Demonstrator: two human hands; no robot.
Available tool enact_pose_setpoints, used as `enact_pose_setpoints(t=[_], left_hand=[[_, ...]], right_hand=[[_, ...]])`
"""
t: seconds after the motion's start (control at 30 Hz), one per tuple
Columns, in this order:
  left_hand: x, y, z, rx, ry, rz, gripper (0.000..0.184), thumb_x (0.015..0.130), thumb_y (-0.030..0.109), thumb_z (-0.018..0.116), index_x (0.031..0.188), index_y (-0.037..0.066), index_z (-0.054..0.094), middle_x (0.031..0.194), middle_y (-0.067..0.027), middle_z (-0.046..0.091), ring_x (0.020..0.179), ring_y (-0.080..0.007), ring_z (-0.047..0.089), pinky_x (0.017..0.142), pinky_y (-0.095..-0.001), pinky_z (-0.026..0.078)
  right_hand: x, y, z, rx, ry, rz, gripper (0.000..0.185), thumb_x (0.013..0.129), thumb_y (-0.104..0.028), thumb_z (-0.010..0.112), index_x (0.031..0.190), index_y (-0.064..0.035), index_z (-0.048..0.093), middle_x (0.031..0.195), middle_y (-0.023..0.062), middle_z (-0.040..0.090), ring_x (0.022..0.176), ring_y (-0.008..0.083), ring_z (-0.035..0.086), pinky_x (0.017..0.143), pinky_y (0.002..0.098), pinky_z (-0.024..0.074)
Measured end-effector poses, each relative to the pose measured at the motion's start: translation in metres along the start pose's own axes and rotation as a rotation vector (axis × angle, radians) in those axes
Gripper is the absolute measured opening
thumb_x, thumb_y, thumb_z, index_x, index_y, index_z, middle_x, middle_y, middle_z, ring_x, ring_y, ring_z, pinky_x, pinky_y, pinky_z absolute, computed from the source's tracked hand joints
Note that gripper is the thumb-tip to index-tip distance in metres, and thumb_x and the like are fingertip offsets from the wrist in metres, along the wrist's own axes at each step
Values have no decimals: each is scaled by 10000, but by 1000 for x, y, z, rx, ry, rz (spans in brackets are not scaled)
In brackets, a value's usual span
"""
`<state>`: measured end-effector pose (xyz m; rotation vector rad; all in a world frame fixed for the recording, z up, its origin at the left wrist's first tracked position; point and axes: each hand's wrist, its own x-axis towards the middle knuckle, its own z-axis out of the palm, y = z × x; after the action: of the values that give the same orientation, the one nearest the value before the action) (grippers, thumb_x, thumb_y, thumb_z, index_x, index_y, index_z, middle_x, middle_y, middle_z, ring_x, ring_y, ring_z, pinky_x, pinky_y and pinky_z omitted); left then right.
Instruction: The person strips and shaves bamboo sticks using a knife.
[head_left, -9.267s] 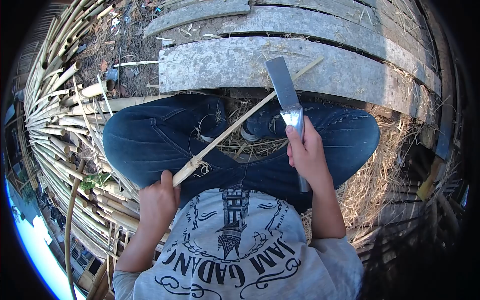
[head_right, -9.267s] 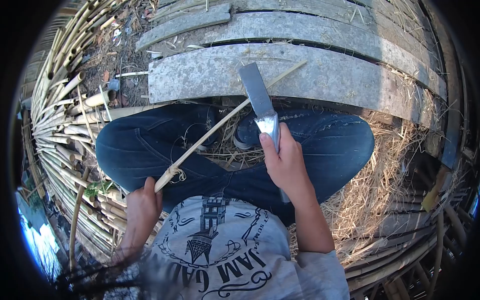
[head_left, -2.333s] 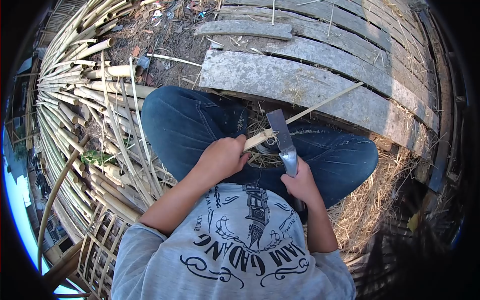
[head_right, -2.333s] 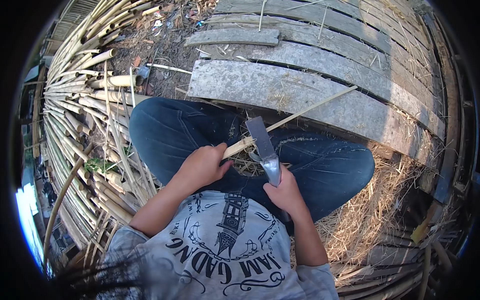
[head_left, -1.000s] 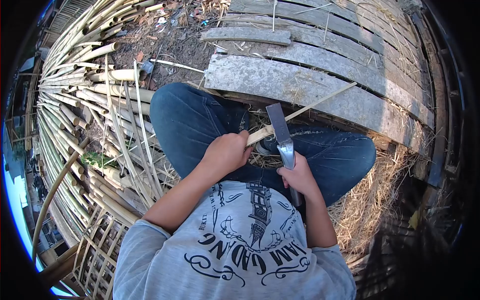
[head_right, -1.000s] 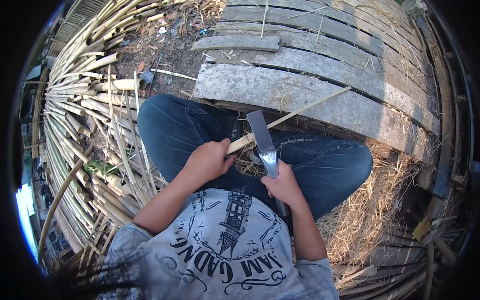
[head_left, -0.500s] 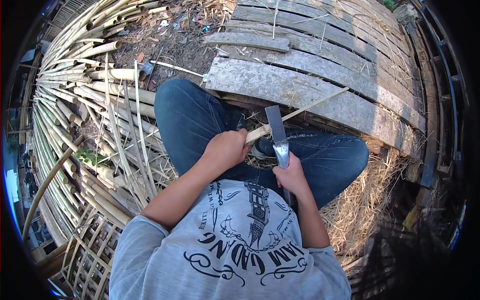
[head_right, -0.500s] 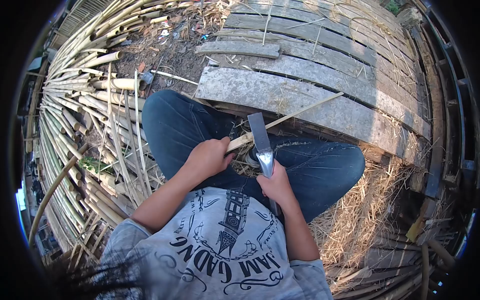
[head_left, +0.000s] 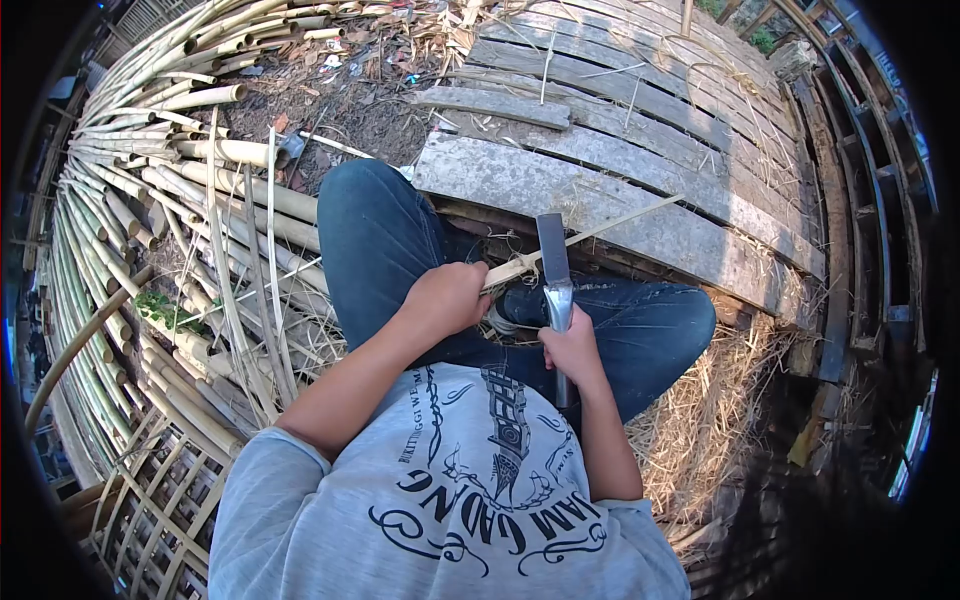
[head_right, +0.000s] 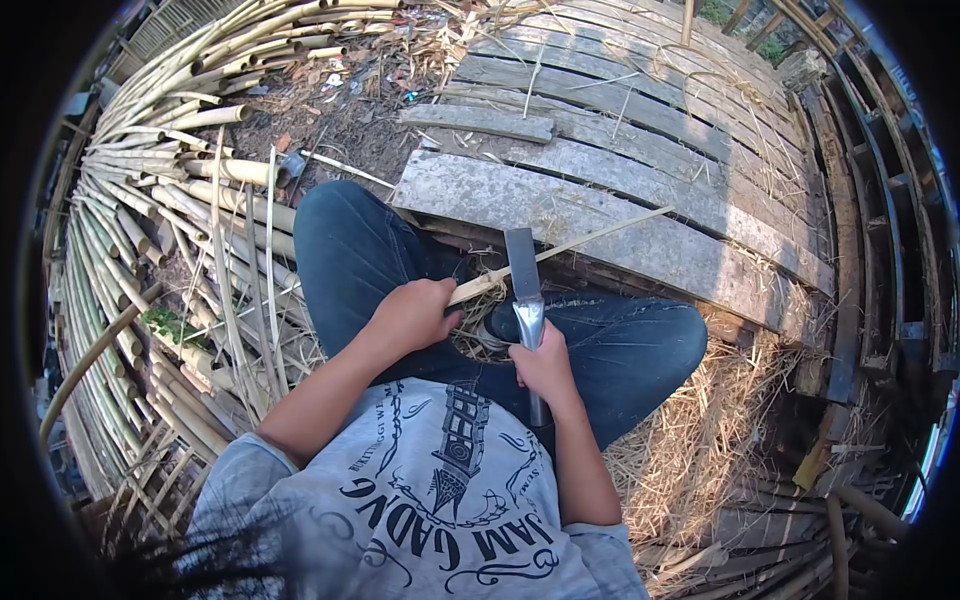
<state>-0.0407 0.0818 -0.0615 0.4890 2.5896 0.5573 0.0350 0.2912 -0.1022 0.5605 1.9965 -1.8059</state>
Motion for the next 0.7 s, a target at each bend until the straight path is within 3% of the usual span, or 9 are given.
enact_pose_setpoints(t=[0.33,0.4,0.57,0.63,0.7], left_hand=[[-7,-2,-5,-70,74,64,302,830,255,718,932,-12,619,831,-231,678,822,-408,669,760,-485,536],[-7,2,-7,-99,104,107,300,830,248,717,928,-15,612,820,-236,673,813,-414,666,752,-489,532],[-7,18,-46,-34,208,194,273,851,238,698,928,3,584,755,-230,658,759,-417,660,702,-508,524],[-5,28,-68,3,367,270,253,867,232,678,924,17,556,718,-212,653,717,-405,659,654,-505,519],[-2,35,-90,19,421,296,249,871,228,672,921,22,542,706,-203,650,703,-399,658,635,-497,517]], right_hand=[[-12,-12,6,-7,-28,-15,250,775,22,575,1023,5,548,621,24,528,431,116,519,390,285,427],[-18,-26,-6,-120,-6,-52,213,779,20,578,986,0,538,611,20,525,431,116,520,385,283,422],[-20,-52,-17,-59,-44,-123,166,771,47,597,897,-7,504,596,21,520,419,114,513,384,279,419],[-20,-66,-22,122,-286,-162,172,769,54,619,841,-29,486,582,21,513,410,111,504,391,275,419],[-27,-93,-20,150,-186,-228,190,759,61,616,835,-39,473,586,34,515,399,122,501,378,282,421]])
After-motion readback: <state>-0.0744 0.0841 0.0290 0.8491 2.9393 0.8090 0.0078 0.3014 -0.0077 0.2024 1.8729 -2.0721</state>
